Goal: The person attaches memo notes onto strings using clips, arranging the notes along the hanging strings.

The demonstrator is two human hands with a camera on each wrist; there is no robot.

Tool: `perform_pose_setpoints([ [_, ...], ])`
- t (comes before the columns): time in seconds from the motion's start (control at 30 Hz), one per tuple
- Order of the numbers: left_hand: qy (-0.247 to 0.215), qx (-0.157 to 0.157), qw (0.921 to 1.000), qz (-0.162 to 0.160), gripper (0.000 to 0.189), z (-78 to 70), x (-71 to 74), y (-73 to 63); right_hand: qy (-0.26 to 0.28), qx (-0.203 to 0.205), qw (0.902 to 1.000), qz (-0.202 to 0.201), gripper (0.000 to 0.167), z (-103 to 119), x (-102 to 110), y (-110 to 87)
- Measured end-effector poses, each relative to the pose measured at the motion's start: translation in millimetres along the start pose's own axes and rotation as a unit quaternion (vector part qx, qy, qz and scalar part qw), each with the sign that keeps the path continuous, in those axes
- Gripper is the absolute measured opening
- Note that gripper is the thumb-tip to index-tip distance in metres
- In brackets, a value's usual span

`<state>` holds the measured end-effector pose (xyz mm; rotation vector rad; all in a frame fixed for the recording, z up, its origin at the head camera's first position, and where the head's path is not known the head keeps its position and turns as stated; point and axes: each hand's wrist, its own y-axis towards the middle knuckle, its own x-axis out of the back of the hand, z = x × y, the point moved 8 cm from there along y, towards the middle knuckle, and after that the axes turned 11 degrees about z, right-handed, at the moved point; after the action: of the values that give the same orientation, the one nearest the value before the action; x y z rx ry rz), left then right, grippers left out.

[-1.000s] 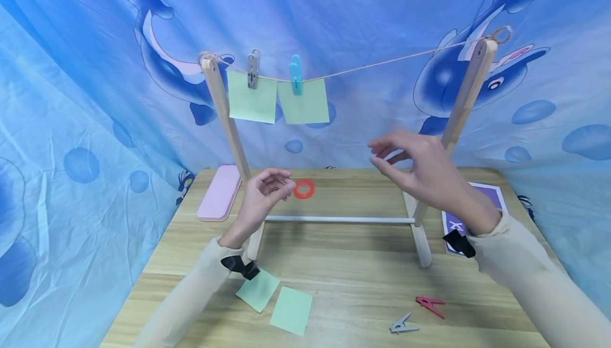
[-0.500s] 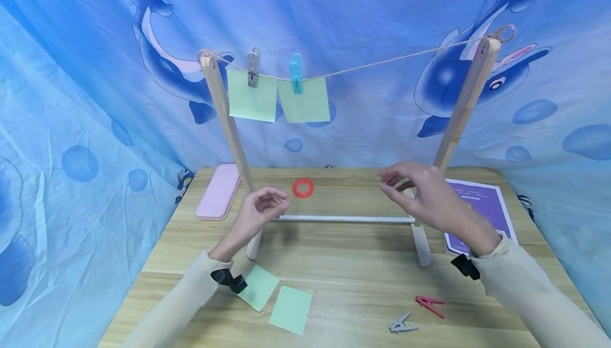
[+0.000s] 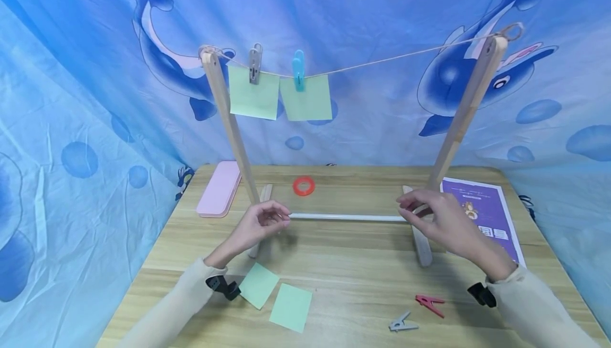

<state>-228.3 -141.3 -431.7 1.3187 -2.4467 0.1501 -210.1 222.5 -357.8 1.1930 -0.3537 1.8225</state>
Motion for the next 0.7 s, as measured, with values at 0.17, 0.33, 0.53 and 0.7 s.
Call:
perform_pose_setpoints([
  [0.17, 0.021, 0.018, 0.9995, 0.012, 0.021, 8.7, 0.3, -4.7, 0.014, -0.01, 0.9998, 0.002, 0.025, -12.4, -11.0, -10.9],
  [0.33, 0.046, 0.029, 0.9982, 0.025, 0.023, 14.1, -1.7, -9.3, 0.035, -0.037, 0.9984, 0.023, 0.023, -24.0, -22.2, -21.0],
  [0.53, 0.07, 0.031, 0.9962, 0.041, 0.026, 19.0, -6.0, -17.3, 0.047, -0.06, 0.9963, 0.038, 0.023, -33.2, -33.2, -33.8],
  [0.7, 0.098, 0.037, 0.9935, 0.046, 0.028, 23.5, -5.7, -25.0, 0.057, -0.067, 0.9932, 0.076, 0.02, -39.4, -45.0, -43.9],
])
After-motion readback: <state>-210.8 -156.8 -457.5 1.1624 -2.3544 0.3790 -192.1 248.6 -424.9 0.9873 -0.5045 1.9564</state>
